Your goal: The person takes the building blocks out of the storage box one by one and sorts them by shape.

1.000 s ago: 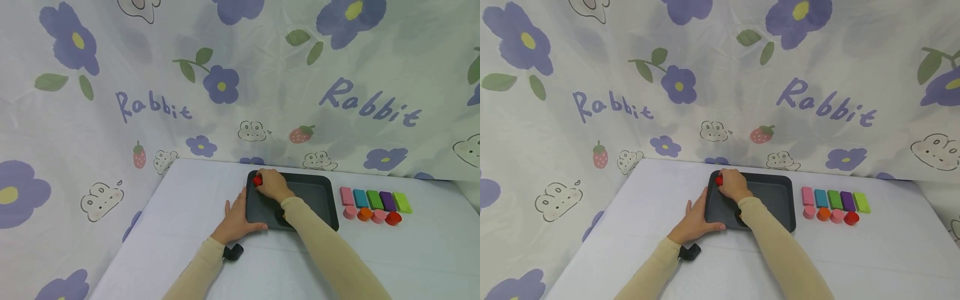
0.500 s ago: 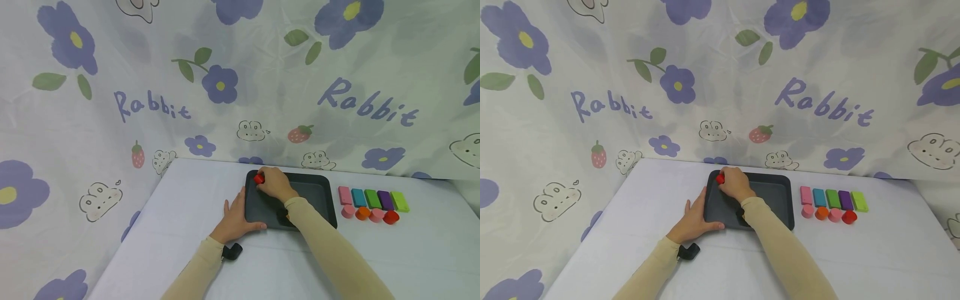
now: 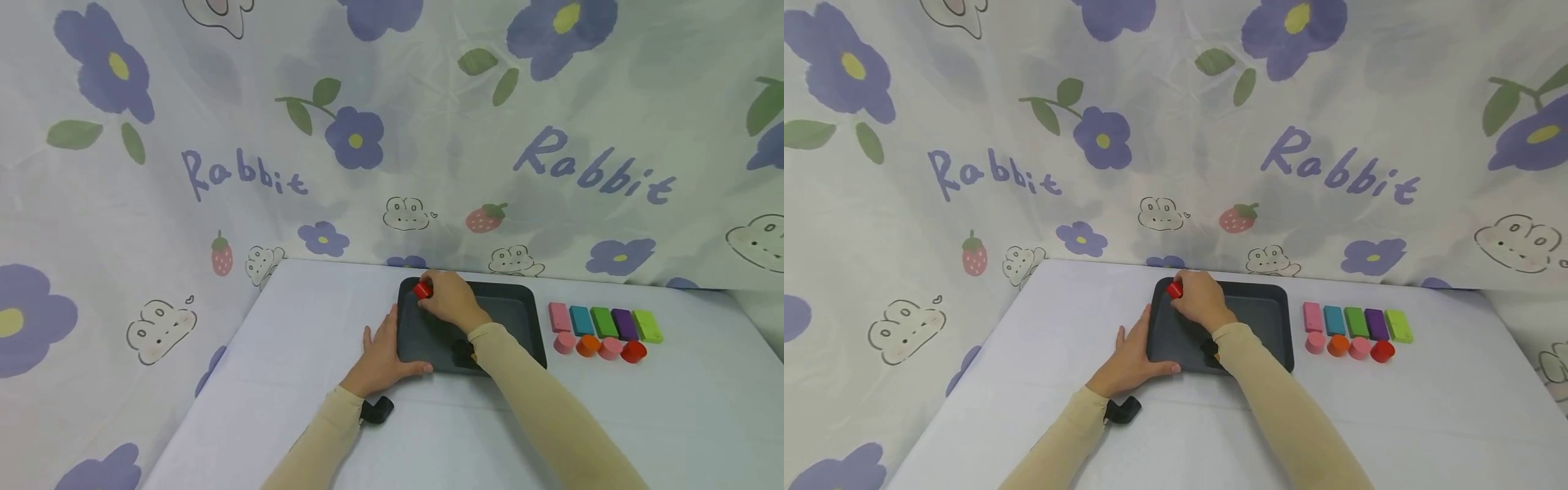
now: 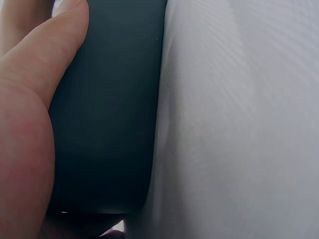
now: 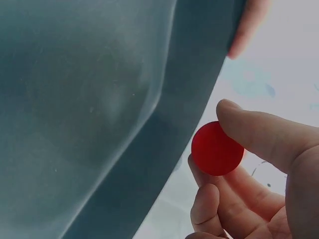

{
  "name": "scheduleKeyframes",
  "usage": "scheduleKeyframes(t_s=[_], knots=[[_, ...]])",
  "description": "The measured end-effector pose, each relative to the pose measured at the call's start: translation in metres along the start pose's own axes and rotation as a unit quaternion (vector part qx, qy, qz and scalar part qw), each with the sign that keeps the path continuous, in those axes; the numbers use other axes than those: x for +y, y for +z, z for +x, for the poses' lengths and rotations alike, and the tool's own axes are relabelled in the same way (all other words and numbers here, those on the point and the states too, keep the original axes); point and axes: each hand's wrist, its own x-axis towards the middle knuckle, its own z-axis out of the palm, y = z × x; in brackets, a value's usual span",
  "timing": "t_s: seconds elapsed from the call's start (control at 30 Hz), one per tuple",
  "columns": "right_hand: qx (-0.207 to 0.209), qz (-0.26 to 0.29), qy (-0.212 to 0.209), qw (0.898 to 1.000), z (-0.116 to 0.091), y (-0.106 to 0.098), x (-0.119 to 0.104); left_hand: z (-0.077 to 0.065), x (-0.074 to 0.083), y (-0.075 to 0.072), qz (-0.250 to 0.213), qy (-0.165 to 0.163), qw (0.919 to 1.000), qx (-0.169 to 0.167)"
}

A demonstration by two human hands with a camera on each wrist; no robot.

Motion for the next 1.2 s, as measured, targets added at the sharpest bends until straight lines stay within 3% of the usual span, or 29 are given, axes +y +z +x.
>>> scheduleKeyframes(t_s=[0.4, 1.2], knots=[[0.029, 0.014, -0.030, 0.999, -0.014, -0.009, 0.002, -0.001, 0.000, -0.001, -0.006, 0.002, 1.0000, 0.005], [0.064, 0.056, -0.034, 0.996, -0.042, -0.028, 0.009, -0.001, 0.003, -0.001, -0.009, -0.001, 1.0000, 0.002]])
